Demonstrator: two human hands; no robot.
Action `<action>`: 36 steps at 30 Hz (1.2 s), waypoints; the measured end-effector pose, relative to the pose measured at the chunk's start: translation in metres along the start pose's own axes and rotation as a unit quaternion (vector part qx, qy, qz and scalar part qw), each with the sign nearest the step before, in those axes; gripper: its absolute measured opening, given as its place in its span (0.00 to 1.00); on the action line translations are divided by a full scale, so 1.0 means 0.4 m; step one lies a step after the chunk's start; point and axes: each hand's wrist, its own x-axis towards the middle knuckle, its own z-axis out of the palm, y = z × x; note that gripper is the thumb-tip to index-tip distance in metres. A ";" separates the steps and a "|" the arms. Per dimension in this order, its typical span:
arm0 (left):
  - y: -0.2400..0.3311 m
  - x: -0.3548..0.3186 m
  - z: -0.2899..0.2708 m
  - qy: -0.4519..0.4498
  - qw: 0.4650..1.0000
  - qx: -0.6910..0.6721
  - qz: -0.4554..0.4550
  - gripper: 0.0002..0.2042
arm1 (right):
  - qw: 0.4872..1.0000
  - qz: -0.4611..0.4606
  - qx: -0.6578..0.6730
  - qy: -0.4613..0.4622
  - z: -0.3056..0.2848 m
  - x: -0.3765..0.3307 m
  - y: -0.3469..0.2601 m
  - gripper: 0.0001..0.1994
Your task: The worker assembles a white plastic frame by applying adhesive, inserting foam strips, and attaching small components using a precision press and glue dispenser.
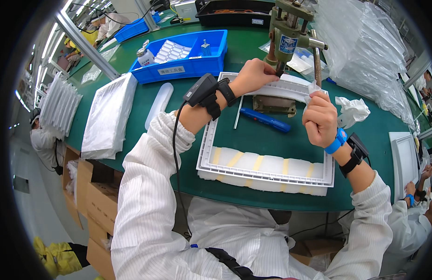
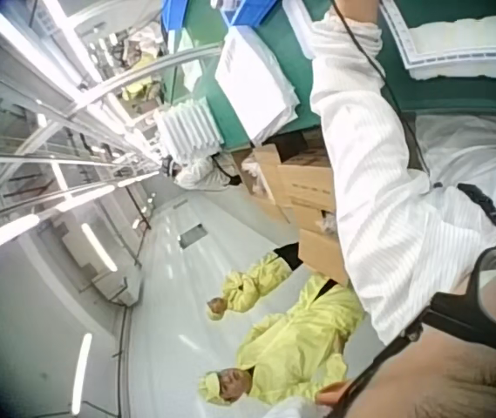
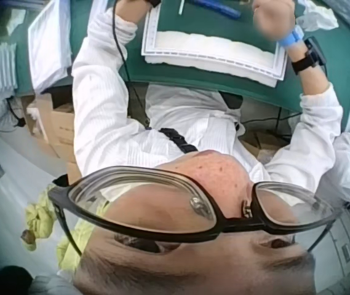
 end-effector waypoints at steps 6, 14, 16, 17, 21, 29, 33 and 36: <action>-0.008 -0.003 0.002 0.002 1.000 0.002 0.001 0.14 | 1.000 -0.004 -0.015 -0.003 0.003 0.002 -0.007 0.04; 0.001 -0.003 0.004 0.001 1.000 0.011 0.018 0.14 | 1.000 -0.003 -0.027 -0.002 0.001 0.006 -0.012 0.04; 0.001 0.000 0.008 0.002 1.000 0.007 0.015 0.14 | 0.999 -0.004 -0.029 -0.015 -0.009 0.004 -0.012 0.04; 0.001 0.005 0.009 0.005 1.000 0.004 0.013 0.14 | 0.999 -0.004 -0.030 -0.016 -0.017 0.008 -0.015 0.04; -0.011 -0.004 -0.003 0.011 1.000 0.006 0.008 0.14 | 0.997 0.041 0.057 -0.011 -0.086 0.070 -0.048 0.04; -0.005 -0.011 -0.019 0.008 1.000 -0.009 0.007 0.12 | 0.864 0.257 0.405 0.151 -0.256 0.438 0.177 0.15; 0.005 0.011 0.010 -0.014 0.999 -0.036 0.010 0.12 | 0.779 0.335 0.497 0.183 -0.188 0.536 0.421 0.17; 0.002 0.026 0.005 -0.030 0.998 -0.053 0.009 0.12 | 0.765 0.330 0.520 0.190 -0.144 0.504 0.493 0.19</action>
